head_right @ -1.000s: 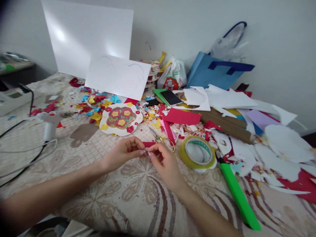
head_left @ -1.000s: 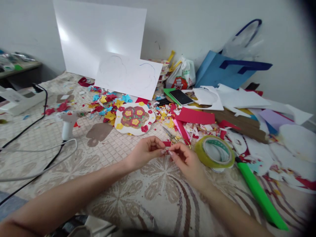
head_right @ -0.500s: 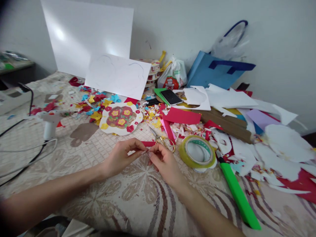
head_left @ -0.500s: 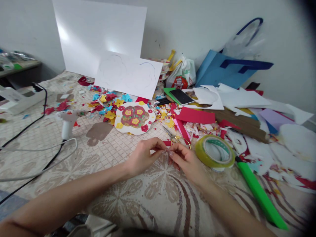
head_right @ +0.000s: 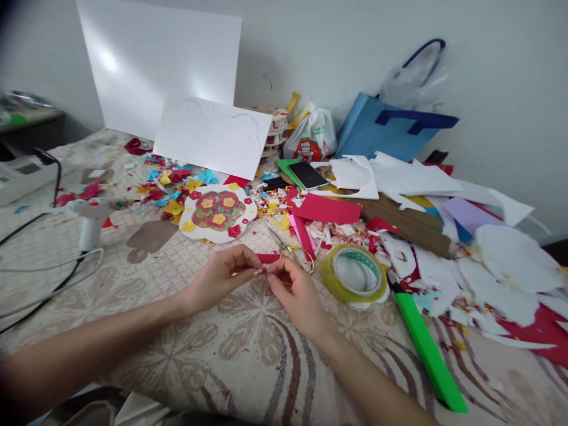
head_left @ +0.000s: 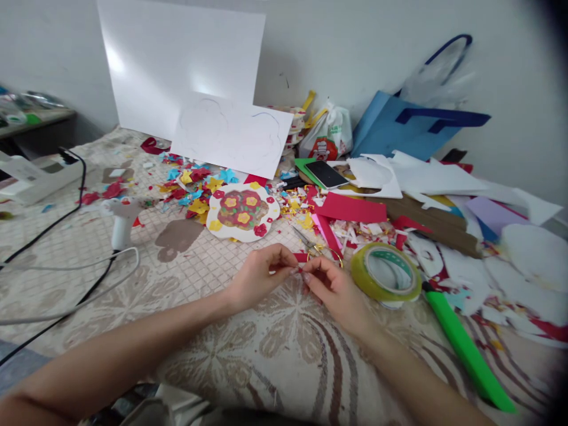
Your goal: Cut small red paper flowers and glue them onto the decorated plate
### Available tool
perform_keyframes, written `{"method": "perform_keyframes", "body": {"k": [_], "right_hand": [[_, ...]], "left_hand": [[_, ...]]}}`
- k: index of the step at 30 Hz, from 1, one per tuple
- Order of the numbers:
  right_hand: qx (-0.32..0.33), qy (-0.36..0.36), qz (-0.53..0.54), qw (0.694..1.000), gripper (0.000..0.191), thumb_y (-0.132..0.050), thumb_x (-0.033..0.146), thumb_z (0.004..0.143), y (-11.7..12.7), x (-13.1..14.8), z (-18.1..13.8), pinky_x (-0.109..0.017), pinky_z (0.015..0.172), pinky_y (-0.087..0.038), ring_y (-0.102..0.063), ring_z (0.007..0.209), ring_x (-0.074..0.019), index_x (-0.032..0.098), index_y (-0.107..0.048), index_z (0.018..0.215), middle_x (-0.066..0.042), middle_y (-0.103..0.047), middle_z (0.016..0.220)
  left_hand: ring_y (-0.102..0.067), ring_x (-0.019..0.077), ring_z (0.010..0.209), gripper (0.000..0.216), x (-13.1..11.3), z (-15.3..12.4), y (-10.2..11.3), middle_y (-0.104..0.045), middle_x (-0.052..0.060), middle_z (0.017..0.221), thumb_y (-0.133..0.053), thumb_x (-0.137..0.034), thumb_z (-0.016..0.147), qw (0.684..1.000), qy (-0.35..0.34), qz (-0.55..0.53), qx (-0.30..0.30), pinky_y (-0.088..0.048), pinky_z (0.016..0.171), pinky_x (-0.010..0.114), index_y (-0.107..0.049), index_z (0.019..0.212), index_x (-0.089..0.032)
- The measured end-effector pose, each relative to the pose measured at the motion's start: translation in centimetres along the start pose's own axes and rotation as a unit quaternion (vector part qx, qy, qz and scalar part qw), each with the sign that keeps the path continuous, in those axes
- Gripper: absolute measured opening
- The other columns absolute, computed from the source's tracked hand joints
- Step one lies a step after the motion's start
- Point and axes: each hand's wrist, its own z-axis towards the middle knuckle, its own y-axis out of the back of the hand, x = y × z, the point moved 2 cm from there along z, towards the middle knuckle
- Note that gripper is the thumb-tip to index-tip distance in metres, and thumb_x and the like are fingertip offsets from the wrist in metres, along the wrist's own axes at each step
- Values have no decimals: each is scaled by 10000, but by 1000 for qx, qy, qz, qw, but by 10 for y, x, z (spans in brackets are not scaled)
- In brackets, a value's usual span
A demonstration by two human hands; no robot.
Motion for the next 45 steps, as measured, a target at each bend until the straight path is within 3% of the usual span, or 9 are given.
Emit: {"method": "perform_keyframes", "body": {"k": [5,11,17,29,40,45], "right_hand": [[-33,69,-66,995,61,-504,196,824,1,1,-1,-242,615,-442,-554,702,-136,204,-545,869,-7,-574,791],[7,-14,14,1000,76,-519,281,840,1,0,0,-214,452,-385,-514,515,-109,205,-521,836,28,-545,650],[16,-37,41,998,99,-536,300,830,0,-2,1,-207,422,-349,-448,448,-90,206,-509,843,36,-551,619],[5,-25,23,999,57,-515,265,826,-1,-1,0,-212,432,-365,-456,456,-98,216,-503,853,31,-563,626],[13,-36,40,998,48,-505,251,832,-2,-4,0,-210,428,-351,-433,441,-91,211,-494,856,38,-554,613],[2,2,15,1000,13,-512,204,810,-3,-1,1,-226,530,-427,-533,566,-109,203,-506,822,28,-548,679]], "left_hand": [[-599,125,713,155,6,2,-3,-625,38,757,-655,-216,748,995,34,-86,24,-490,678,256,-553,813,-119],[-597,123,723,97,1,-1,-2,-635,37,772,-632,-192,751,1000,12,-27,-1,-497,703,259,-574,796,-129],[-593,117,724,50,-2,-3,-2,-626,25,774,-602,-159,756,1000,-3,4,-7,-497,705,250,-577,790,-132],[-597,115,704,214,7,2,-2,-619,28,757,-695,-254,722,992,48,-115,6,-484,663,248,-550,809,-123],[-633,153,812,173,7,0,-3,-647,58,830,-656,-190,740,995,31,-98,5,-503,775,305,-539,850,-124],[-645,165,862,170,4,-2,-5,-663,70,880,-628,-136,743,997,24,-73,13,-510,812,322,-549,894,-129]]}}
